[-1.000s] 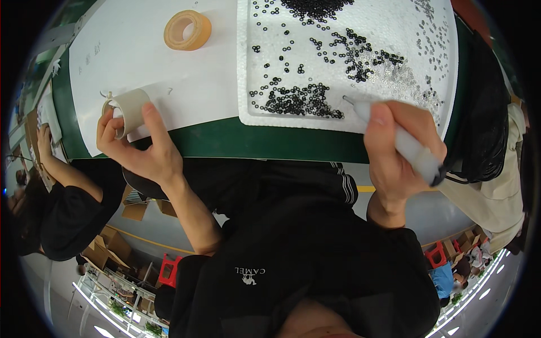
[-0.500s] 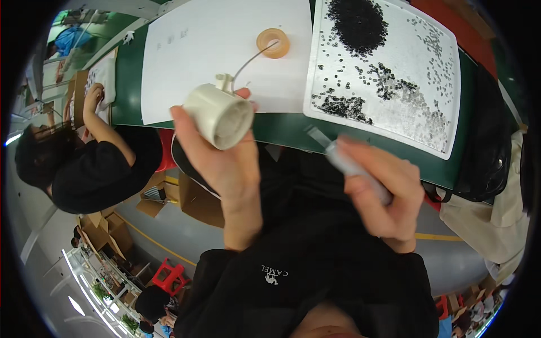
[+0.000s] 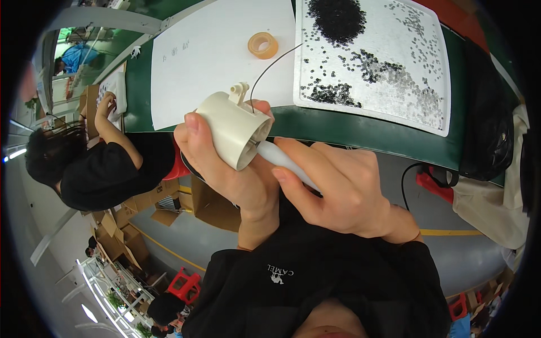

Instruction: Picking small electronic components from a tray using a manual suction tool and placing them into a white plastic housing.

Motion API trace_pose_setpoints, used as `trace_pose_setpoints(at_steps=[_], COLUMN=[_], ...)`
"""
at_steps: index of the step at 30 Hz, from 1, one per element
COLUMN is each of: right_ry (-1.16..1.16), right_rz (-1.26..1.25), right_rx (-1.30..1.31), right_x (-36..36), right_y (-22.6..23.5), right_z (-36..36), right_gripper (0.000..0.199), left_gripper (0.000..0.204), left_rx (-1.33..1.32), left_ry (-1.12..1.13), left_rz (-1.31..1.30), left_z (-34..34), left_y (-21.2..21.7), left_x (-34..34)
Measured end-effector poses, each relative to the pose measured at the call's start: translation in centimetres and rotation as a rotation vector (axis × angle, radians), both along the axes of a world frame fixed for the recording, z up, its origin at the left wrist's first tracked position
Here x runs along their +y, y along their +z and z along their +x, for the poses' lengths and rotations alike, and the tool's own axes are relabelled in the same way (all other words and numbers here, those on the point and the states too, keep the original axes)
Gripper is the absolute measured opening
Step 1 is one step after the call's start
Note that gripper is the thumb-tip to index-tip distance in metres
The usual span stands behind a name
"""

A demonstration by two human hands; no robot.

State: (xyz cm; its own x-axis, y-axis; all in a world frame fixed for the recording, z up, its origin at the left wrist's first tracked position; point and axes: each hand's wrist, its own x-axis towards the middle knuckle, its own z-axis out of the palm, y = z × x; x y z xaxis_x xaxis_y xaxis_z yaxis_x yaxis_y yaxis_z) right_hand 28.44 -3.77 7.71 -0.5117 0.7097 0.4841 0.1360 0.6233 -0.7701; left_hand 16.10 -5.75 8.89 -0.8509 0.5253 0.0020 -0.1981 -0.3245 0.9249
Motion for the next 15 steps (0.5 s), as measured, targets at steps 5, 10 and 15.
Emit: trace_pose_setpoints(at_steps=[5,10,15], right_ry=[0.017,0.528,0.590], right_rz=[-0.049,-1.448,-2.217], right_rx=[0.157,0.489,0.674], right_x=[-0.8,1.2,0.6], right_y=[-0.1,3.4,5.2], right_z=[-0.5,0.4,1.8], right_gripper=[0.023,0.022,0.030], left_gripper=[0.027,0.027,0.026], left_rx=[0.208,0.529,0.810], left_ry=[-0.018,-0.120,-0.241], left_rz=[0.059,0.068,0.172], left_z=[1.0,0.0,-1.8], left_y=[0.6,1.0,1.3], left_x=[-0.1,-0.1,-0.3])
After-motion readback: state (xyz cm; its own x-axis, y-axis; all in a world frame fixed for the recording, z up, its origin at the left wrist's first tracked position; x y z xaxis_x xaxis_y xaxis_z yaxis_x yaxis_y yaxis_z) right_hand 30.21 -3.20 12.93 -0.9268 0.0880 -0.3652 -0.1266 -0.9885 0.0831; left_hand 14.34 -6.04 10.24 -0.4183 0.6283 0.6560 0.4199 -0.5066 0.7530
